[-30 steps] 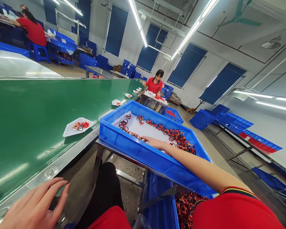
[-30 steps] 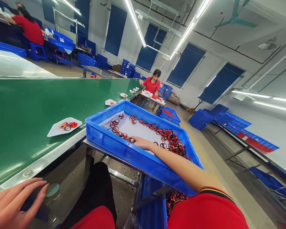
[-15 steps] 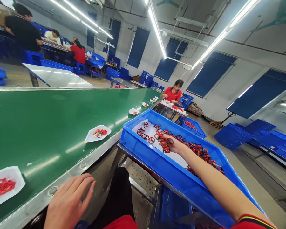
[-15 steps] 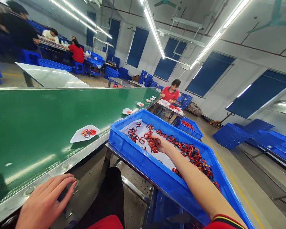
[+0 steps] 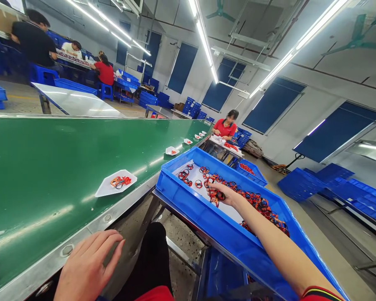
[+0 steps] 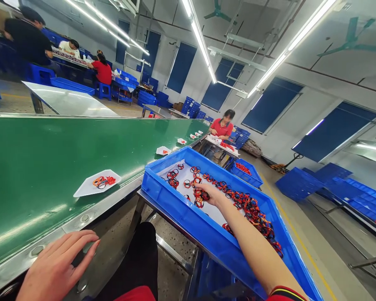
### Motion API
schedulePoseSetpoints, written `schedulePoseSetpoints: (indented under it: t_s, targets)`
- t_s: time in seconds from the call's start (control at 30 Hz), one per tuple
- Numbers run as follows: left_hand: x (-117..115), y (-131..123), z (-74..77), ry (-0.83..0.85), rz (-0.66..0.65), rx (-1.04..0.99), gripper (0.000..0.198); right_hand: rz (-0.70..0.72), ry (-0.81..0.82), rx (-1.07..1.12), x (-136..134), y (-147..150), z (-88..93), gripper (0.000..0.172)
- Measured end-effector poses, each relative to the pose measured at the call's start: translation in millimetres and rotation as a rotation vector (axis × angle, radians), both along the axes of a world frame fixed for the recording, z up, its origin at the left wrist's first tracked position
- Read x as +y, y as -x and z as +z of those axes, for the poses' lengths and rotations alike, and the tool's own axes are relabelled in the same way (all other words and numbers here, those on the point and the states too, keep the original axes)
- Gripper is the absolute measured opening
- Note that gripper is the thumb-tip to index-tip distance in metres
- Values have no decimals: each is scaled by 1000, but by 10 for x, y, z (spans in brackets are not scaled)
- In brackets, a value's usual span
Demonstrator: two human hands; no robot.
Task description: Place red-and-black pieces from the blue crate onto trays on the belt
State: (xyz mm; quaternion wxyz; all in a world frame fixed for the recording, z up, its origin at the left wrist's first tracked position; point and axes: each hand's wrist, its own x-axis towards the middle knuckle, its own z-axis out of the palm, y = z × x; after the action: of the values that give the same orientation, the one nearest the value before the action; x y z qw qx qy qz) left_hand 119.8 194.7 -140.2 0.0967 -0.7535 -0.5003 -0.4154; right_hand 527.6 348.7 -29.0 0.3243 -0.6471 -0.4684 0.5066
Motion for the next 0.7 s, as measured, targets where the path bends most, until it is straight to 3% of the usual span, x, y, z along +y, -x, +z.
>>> schedulePoseSetpoints:
  t_s: [0.23,0.37,0.47,0.57,0.63,0.7]
  targets:
    - [-24,-28,35,117,-84,-141,15,-18,-2,-52,51,-4,-21,12]
    - [-33,-100,80,292,-148,-395,16,-66,-45,-67,60,17,56,10]
    - [-28,-246,149,611,-275,-679,20,-58,-106,-28,4,130,278,11]
    - [-46,-461,313,958,-453,-1119,30,30,-173,30,-159,464,581,18]
    - [-64,-604,486,1160,-584,-1494,40,183,-256,56,-329,832,721,23]
    - [-61,-710,668,1329,-740,-1791,50,393,-382,3,-525,1277,738,26]
